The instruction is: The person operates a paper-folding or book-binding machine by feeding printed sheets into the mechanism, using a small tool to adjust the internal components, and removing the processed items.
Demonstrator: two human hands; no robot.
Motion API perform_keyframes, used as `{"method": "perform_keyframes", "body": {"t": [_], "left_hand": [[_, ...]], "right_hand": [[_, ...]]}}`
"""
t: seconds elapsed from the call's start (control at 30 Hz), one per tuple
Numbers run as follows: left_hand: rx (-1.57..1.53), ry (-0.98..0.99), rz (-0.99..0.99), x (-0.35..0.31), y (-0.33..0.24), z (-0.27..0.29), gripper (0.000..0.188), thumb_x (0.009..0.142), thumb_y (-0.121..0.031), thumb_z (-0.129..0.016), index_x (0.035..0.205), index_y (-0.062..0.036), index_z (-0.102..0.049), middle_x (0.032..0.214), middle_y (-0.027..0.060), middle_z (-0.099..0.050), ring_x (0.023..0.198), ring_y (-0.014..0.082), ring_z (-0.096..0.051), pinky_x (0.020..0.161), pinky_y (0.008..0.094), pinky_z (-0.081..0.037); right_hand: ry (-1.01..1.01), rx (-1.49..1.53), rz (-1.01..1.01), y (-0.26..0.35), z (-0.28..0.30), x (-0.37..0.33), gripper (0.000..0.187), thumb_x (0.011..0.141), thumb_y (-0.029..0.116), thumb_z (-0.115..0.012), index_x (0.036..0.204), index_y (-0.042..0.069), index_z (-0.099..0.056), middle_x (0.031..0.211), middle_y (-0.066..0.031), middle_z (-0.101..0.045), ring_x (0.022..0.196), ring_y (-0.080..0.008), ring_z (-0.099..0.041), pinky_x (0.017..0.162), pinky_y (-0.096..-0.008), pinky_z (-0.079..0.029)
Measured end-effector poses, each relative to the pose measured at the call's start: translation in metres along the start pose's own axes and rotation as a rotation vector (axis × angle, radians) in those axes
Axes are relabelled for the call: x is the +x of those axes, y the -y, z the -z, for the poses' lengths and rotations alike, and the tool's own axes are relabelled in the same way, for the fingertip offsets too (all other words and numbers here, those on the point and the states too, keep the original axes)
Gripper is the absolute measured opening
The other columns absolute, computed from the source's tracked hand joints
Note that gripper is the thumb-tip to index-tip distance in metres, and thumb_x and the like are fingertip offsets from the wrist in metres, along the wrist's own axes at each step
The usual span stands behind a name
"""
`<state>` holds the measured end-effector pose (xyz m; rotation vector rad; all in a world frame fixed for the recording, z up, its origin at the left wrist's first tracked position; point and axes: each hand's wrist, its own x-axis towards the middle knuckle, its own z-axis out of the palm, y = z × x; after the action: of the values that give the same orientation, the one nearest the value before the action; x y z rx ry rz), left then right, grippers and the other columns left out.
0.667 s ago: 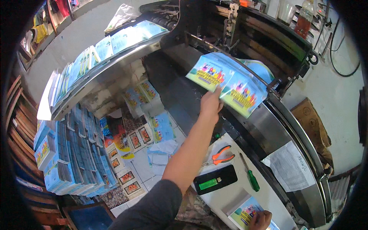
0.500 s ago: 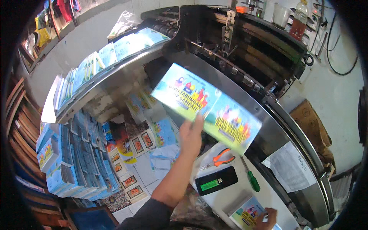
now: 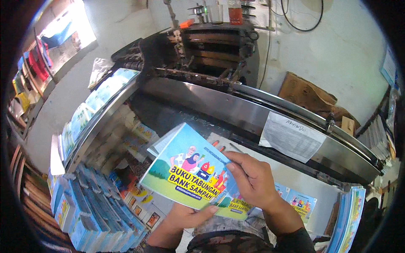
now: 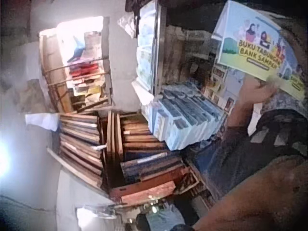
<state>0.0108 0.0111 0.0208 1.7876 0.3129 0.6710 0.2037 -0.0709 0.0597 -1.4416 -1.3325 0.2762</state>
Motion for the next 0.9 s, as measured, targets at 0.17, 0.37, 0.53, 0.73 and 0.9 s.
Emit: {"method": "perform_keyframes", "body": {"t": [0.17,0.37,0.53,0.73,0.9], "left_hand": [[-0.629,0.171,-0.067,-0.032,-0.041,0.078,0.101,0.071,-0.057,-0.078,0.139,0.0098,-0.043,0.136,0.0211,-0.053,0.124,0.035,-0.052,0.107,0.0433,-0.037],[0.121,-0.233,0.339,-0.056,-0.122,0.044,0.027,0.094,-0.016,-0.064,0.111,0.0054,-0.064,0.095,0.0083,-0.07,0.088,0.0126,-0.064,0.079,0.0269,-0.05],[0.556,-0.249,0.222,-0.083,-0.136,0.026,0.016,0.095,-0.011,-0.063,0.102,0.0025,-0.065,0.076,0.0123,-0.065,0.067,0.0112,-0.059,0.062,0.0275,-0.047],[0.686,-0.217,0.297,-0.089,-0.142,0.024,0.015,0.093,-0.011,-0.064,0.103,0.0013,-0.064,0.076,0.0166,-0.063,0.065,0.027,-0.06,0.062,0.0323,-0.047],[0.641,-0.159,0.291,-0.087,-0.142,0.032,0.018,0.093,-0.012,-0.064,0.103,0.003,-0.063,0.079,0.0188,-0.064,0.07,0.0296,-0.062,0.067,0.0333,-0.049]], "right_hand": [[0.056,-0.242,0.343,0.008,-0.001,-0.035,0.034,0.08,0.003,-0.064,0.114,0.004,-0.065,0.092,-0.01,-0.071,0.076,-0.0244,-0.067,0.07,-0.0357,-0.048],[0.105,-0.202,0.485,0.024,-0.029,-0.054,0.04,0.08,0.008,-0.067,0.119,0.001,-0.061,0.103,-0.0095,-0.07,0.087,-0.0227,-0.067,0.076,-0.0354,-0.048],[0.119,-0.01,0.561,0.052,-0.066,-0.06,0.052,0.082,0.009,-0.069,0.129,-0.003,-0.053,0.111,-0.0144,-0.067,0.097,-0.0273,-0.066,0.085,-0.0374,-0.048],[0.282,0.334,0.441,0.05,-0.067,-0.052,0.042,0.086,0.007,-0.062,0.126,-0.002,-0.054,0.109,-0.02,-0.067,0.095,-0.0358,-0.067,0.082,-0.0441,-0.051],[0.413,0.235,0.577,0.04,-0.057,-0.033,0.03,0.085,-0.001,-0.064,0.114,0.003,-0.063,0.101,-0.0145,-0.07,0.085,-0.0329,-0.069,0.073,-0.0394,-0.054]]}}
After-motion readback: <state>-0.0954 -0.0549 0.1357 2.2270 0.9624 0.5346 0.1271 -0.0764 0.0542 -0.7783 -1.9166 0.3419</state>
